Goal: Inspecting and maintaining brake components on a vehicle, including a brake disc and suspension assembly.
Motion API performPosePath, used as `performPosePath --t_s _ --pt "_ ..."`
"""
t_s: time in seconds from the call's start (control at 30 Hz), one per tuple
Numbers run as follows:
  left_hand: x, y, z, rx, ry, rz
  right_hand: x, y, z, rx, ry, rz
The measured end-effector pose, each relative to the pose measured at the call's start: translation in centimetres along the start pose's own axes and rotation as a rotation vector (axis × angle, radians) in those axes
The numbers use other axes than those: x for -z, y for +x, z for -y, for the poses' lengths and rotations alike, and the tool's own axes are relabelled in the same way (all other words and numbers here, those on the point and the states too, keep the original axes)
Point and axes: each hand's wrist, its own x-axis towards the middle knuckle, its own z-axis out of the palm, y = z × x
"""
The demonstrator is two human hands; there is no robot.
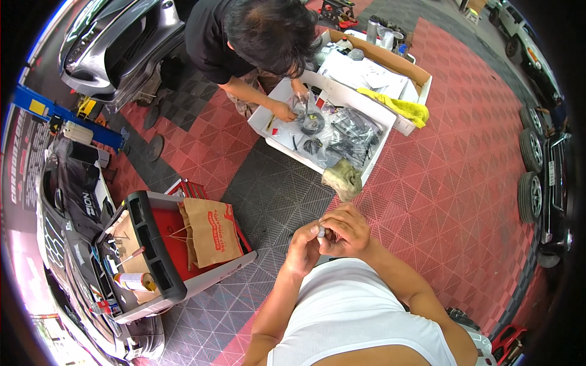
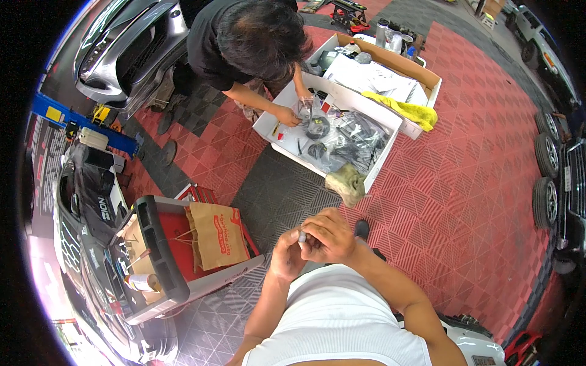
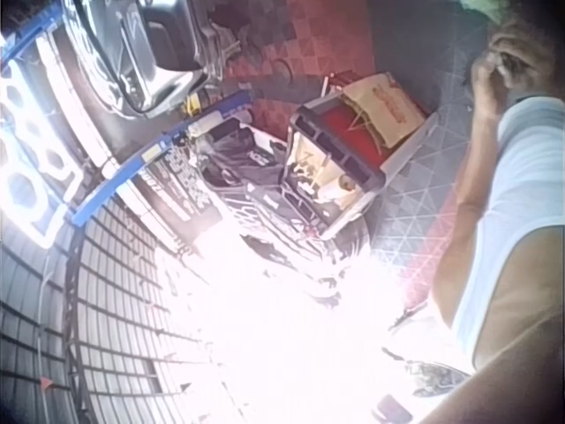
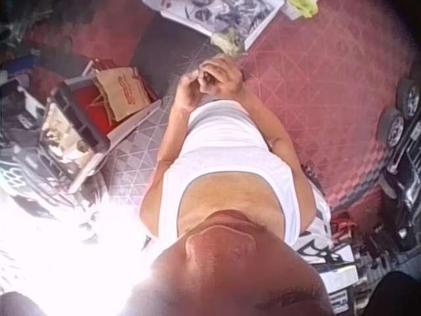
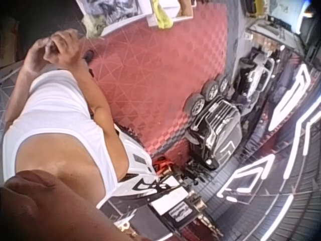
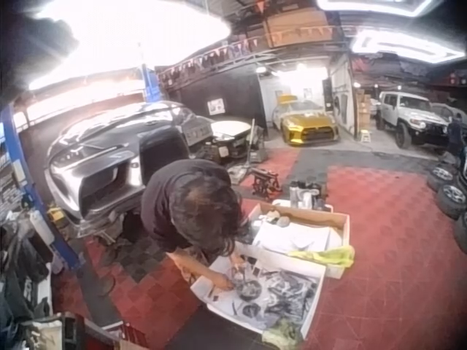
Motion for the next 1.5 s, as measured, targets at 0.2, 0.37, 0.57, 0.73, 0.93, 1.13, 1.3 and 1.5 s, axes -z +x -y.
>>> performPosePath --t_s 0.2,0.37,0.57,0.73,0.93,1.13,1.3,1.5 --pt "0.07 -0.04 -0.26 -0.098 0.115 -0.016 0.1 0.21 -0.12 0.012 -0.012 0.012" --pt "0.13 0.18 -0.02 -0.066 0.059 -0.035 -0.15 0.13 -0.12 0.022 -0.027 0.003" --pt "0.05 0.25 0.0 -0.038 0.098 -0.058 -0.44 0.0 -0.19 0.035 -0.053 -0.01" --pt "0.11 0.3 -0.04 -0.02 0.081 -0.056 -0.55 -0.1 -0.27 0.038 -0.051 -0.015" --pt "0.48 0.28 0.01 -0.026 0.106 -0.047 -0.25 -0.04 -0.44 0.0 -0.033 0.04" --pt "0.03 0.08 -0.12 -0.03 0.08 -0.075 -0.13 0.12 -0.38 -0.002 -0.021 0.062" --pt "-0.28 0.05 -0.08 -0.04 0.043 -0.093 -0.06 0.11 -0.36 -0.017 -0.043 0.062" --pt "0.04 0.12 0.13 -0.047 -0.009 -0.084 -0.1 -0.03 -0.34 -0.041 -0.032 0.057"
